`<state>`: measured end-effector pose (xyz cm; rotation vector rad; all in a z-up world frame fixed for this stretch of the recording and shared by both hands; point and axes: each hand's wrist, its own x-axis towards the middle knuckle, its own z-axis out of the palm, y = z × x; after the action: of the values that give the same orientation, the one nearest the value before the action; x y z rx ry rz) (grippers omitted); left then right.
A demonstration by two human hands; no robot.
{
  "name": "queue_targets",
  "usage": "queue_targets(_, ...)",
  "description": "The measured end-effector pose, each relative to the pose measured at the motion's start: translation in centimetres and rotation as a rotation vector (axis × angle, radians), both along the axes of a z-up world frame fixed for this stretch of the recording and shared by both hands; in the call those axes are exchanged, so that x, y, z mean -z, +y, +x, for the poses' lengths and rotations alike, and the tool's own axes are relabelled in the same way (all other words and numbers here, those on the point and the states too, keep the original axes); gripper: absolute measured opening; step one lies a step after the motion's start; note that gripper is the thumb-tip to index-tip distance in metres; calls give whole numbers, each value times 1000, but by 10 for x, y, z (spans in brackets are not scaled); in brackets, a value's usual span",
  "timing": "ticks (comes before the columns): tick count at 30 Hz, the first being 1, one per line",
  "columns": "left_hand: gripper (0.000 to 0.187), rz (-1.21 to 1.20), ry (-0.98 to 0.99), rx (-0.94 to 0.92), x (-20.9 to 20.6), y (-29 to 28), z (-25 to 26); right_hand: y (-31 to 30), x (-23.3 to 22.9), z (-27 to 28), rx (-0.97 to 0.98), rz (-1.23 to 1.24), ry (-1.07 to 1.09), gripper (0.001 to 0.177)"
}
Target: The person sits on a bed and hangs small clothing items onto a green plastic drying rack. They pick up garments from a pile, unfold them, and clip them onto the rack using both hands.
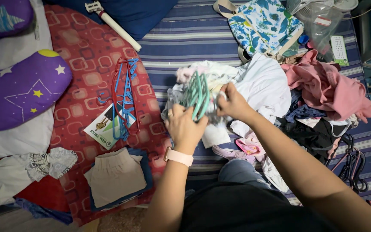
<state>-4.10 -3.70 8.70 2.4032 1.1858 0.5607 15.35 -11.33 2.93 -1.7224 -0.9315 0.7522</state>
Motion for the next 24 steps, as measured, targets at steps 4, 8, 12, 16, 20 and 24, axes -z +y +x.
queue_targets(4,46,-50,84,-27,10,1,4,-6,11,4,-90,-196,-33,28)
queue_targets(8,58,-236,90,-46,18,5,25,-8,12,4,-61,-291,48,29)
queue_targets(12,74,-391,-12,-10,24,12,52,-4,12,5,-68,-199,28,26)
queue_targets(16,47,-150,90,94,27,15,67,-6,23,6,-54,-136,160,24)
queue_targets(20,40,-116,221,141,28,20,70,-7,32,10,-43,-128,281,23)
queue_targets(24,53,-388,232,82,27,31,68,-8,35,10,-88,-97,352,23)
